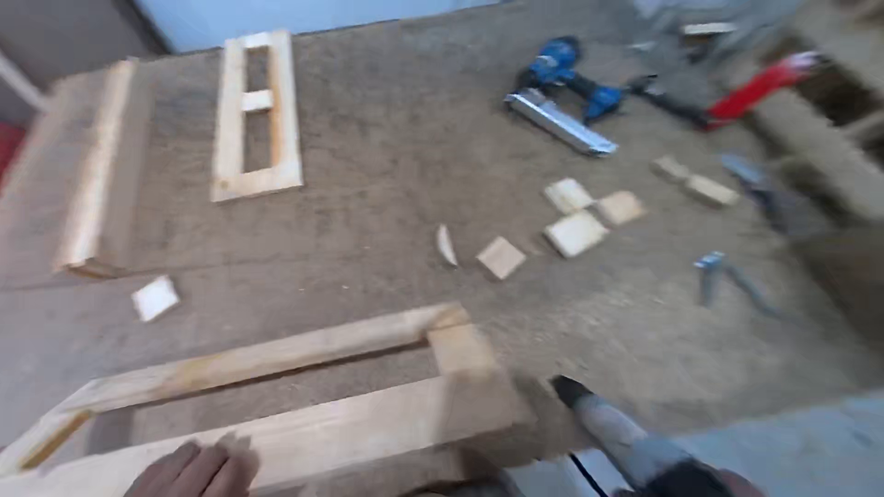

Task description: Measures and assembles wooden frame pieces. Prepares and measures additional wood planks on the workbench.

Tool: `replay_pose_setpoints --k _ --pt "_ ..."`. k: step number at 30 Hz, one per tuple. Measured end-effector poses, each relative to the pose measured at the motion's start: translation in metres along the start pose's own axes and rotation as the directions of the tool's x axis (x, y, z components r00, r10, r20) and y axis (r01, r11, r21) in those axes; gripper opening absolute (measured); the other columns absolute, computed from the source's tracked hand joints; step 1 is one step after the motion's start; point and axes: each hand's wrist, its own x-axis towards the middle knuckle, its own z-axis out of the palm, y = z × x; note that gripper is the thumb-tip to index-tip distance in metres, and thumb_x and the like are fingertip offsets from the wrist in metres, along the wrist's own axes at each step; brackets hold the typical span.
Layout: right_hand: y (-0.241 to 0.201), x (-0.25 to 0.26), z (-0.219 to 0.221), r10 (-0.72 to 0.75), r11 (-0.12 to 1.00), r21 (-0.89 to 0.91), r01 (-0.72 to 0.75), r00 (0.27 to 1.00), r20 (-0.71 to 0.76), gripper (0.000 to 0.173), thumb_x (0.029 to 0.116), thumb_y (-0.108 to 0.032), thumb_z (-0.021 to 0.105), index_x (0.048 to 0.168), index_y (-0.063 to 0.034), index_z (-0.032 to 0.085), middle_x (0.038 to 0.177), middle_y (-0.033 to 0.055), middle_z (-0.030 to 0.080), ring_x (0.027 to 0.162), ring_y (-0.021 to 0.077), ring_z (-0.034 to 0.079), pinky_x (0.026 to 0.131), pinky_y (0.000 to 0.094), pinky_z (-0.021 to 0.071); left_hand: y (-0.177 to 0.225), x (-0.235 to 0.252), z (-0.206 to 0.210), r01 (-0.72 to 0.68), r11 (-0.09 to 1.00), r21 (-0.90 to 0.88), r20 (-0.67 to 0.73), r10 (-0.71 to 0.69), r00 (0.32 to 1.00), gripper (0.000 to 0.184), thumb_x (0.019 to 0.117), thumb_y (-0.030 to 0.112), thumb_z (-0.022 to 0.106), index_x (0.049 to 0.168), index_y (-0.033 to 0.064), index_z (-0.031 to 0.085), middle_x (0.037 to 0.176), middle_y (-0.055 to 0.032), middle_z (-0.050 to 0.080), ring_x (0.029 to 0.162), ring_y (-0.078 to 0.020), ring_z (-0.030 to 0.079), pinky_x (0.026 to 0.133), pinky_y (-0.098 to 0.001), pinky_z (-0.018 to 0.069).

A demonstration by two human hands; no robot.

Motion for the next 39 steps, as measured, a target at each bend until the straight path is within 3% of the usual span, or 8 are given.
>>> replay_pose_setpoints --k 4,8,10,13,19,22,26,39 --pt "-0.032 0.023 0.018 -0.024 0.987 -0.154 0.056 0.979 0.201 0.067 0.0846 -0.039 0.082 0.142 -0.0136 0.059 0.105 0.0175 0.074 0.097 0.0349 0.073 0.086 0.0590 0.0574 0.008 -0.048 0.094 0.204 0.976 -0.076 0.133 -0.192 0.972 0.016 0.0919 0.013 0.067 0.095 -0.0028 0.068 0.097 -0.0241 0.072 0.098 -0.0465 0.070 0.080 -0.0580 0.0567" --pt "-0.065 0.073 0.043 -0.003 0.941 -0.305 0.147 0.905 0.425 0.063 0.0859 -0.042 0.078 0.140 -0.0165 0.057 0.100 0.0175 0.070 0.092 0.0378 0.070 0.077 0.0617 0.0557 0.012 -0.050 0.108 0.476 0.845 -0.243 0.442 -0.340 0.830 0.057 0.0866 0.044 0.078 0.117 -0.0031 0.070 0.121 -0.0302 0.067 0.122 -0.0536 0.058 0.100 -0.0688 0.0450" --pt "-0.083 0.096 0.056 0.027 0.924 -0.339 0.179 0.852 0.522 0.060 0.0887 -0.042 0.075 0.139 -0.0139 0.056 0.105 0.0187 0.069 0.097 0.0391 0.069 0.081 0.0630 0.0545 0.022 -0.026 0.108 0.503 0.805 -0.316 0.354 -0.392 0.849 0.060 0.0897 0.052 0.073 0.115 -0.0021 0.071 0.118 -0.0304 0.067 0.119 -0.0534 0.059 0.100 -0.0684 0.0462" --pt "-0.109 0.126 0.074 0.052 0.900 -0.373 0.226 0.793 0.607 0.061 0.0910 -0.042 0.073 0.139 -0.0108 0.054 0.112 0.0202 0.068 0.104 0.0409 0.067 0.084 0.0647 0.0536 0.043 0.058 0.116 0.490 0.783 -0.383 0.106 -0.489 0.866 0.041 0.0981 0.037 0.064 0.112 -0.0008 0.073 0.114 -0.0277 0.069 0.114 -0.0497 0.064 0.100 -0.0652 0.0497" --pt "-0.129 0.167 0.095 0.101 0.892 -0.393 0.225 0.747 0.657 0.056 0.0935 -0.042 0.068 0.136 -0.0086 0.053 0.108 0.0200 0.067 0.100 0.0400 0.068 0.080 0.0631 0.0549 0.048 0.193 0.188 0.475 0.786 -0.397 -0.050 -0.535 0.843 0.040 0.1046 0.043 0.050 0.111 0.0114 0.074 0.117 -0.0130 0.070 0.118 -0.0355 0.063 0.104 -0.0582 0.0471" --pt "-0.131 0.184 0.100 0.137 0.887 -0.411 0.210 0.731 0.669 0.057 0.0906 -0.043 0.070 0.135 -0.0104 0.054 0.105 0.0187 0.068 0.097 0.0393 0.069 0.078 0.0623 0.0554 0.050 0.202 0.208 0.467 0.825 -0.319 -0.205 -0.541 0.816 0.048 0.1027 0.048 0.042 0.097 0.0143 0.076 0.102 -0.0086 0.073 0.102 -0.0317 0.068 0.092 -0.0534 0.0518" --pt "-0.133 0.195 0.106 0.148 0.887 -0.403 0.225 0.688 0.711 0.058 0.0900 -0.041 0.071 0.136 -0.0105 0.053 0.109 0.0188 0.068 0.101 0.0395 0.069 0.080 0.0617 0.0558 0.054 0.200 0.213 0.481 0.822 -0.305 -0.274 -0.560 0.782 0.040 0.1010 0.039 0.046 0.096 0.0139 0.076 0.099 -0.0085 0.074 0.101 -0.0303 0.068 0.090 -0.0509 0.0521" --pt "-0.131 0.200 0.101 0.323 0.867 -0.485 0.112 0.614 0.720 0.061 0.0863 -0.045 0.073 0.133 -0.0112 0.054 0.106 0.0182 0.070 0.099 0.0404 0.070 0.078 0.0610 0.0560 0.054 0.197 0.215 0.483 0.818 -0.311 -0.291 -0.566 0.771 0.038 0.1000 0.035 0.046 0.096 0.0122 0.076 0.101 -0.0101 0.074 0.101 -0.0316 0.068 0.089 -0.0502 0.0509"
